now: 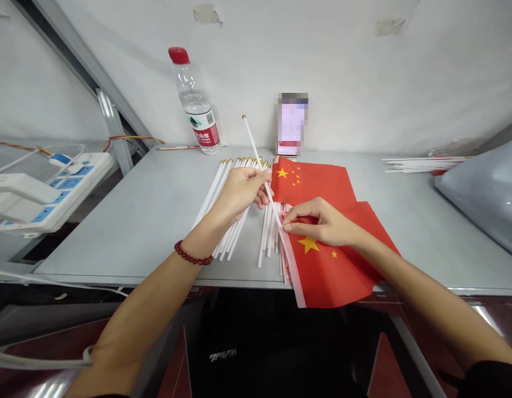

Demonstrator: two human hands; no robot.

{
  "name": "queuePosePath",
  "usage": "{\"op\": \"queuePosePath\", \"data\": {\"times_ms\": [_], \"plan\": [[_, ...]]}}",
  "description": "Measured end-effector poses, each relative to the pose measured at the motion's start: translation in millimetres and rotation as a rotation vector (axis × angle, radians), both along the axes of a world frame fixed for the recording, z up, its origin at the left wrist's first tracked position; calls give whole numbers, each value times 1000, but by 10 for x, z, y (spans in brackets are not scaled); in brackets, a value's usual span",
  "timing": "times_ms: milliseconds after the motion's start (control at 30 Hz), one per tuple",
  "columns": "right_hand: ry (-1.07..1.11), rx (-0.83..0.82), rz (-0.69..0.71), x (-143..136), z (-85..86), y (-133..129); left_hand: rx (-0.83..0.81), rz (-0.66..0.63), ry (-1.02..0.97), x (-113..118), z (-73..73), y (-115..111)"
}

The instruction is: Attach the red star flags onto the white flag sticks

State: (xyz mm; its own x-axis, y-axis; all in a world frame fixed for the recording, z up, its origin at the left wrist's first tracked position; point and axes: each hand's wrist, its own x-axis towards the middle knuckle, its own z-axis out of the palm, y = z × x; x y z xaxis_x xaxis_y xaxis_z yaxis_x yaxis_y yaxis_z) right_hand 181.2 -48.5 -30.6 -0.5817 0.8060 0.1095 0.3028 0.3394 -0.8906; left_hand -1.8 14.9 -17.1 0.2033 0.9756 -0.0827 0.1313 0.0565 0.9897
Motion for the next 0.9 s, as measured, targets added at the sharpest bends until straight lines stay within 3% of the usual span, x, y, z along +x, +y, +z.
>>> {"op": "queuePosePath", "data": {"times_ms": [400,633,900], "plan": [[8,5,-27,-14,-23,-2,86,-59,-108,3,12,-16],[40,-29,-49,-35,-27,-13,46,-97,-112,-12,15,-9],[71,-44,-169,-47,-58,-12,38,-184,-335,-84,47,25]]}}
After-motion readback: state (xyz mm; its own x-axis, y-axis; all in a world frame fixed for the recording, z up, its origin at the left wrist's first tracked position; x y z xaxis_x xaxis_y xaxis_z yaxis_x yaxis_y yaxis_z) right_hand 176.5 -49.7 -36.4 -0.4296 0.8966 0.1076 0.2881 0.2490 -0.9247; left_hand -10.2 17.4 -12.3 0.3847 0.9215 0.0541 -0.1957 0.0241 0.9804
